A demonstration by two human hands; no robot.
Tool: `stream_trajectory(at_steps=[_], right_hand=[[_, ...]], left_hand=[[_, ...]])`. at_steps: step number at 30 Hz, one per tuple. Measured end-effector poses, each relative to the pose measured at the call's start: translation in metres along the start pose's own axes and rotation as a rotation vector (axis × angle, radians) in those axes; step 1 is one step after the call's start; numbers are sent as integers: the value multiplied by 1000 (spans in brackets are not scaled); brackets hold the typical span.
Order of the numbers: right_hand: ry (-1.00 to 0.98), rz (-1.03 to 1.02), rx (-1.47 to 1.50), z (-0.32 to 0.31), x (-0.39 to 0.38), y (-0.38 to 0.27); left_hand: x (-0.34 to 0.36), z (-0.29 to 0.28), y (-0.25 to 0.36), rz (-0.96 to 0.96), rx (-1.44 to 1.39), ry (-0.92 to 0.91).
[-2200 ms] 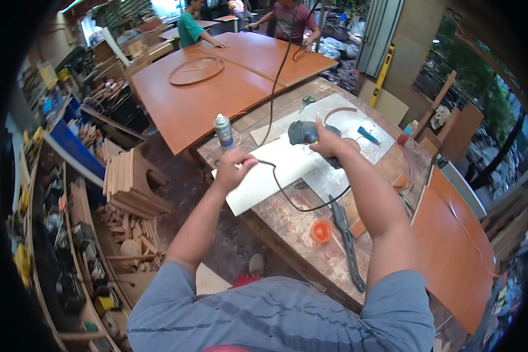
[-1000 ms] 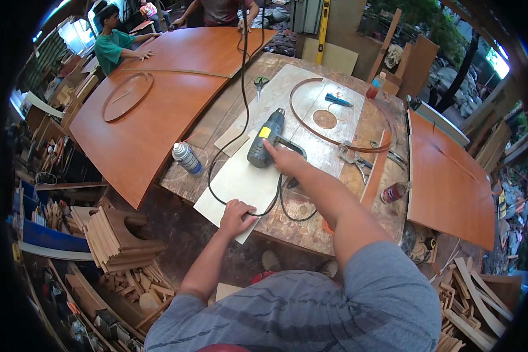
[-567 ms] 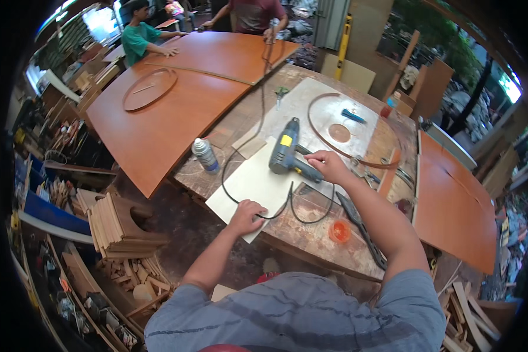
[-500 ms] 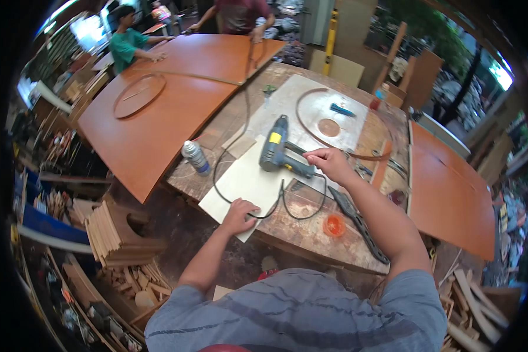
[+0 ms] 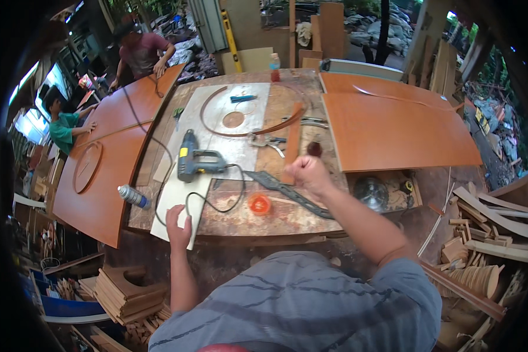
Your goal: The person applies a strip of edge banding to the side of a large wooden panel, using a heat gun to activate the adhesive and pressing the strip down by hand to secure it.
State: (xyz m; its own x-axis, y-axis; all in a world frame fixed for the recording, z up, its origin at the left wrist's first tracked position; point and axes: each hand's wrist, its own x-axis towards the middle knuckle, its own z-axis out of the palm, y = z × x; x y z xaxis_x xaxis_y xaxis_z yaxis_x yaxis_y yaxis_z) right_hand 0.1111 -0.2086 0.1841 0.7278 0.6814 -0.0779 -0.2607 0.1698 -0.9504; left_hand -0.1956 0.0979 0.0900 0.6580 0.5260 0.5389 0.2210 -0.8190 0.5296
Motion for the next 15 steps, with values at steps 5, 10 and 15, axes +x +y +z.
stream_trajectory(at_steps=[5, 10, 15], right_hand=[[-100, -3, -93, -85, -67, 16], [-179, 34, -171, -168, -119, 9], [-266, -144, -188, -246, -140, -20]], left_hand=[[10, 55, 188, 163, -146, 131], [19, 142, 311, 268, -394, -70], [61, 196, 377, 334, -519, -191]])
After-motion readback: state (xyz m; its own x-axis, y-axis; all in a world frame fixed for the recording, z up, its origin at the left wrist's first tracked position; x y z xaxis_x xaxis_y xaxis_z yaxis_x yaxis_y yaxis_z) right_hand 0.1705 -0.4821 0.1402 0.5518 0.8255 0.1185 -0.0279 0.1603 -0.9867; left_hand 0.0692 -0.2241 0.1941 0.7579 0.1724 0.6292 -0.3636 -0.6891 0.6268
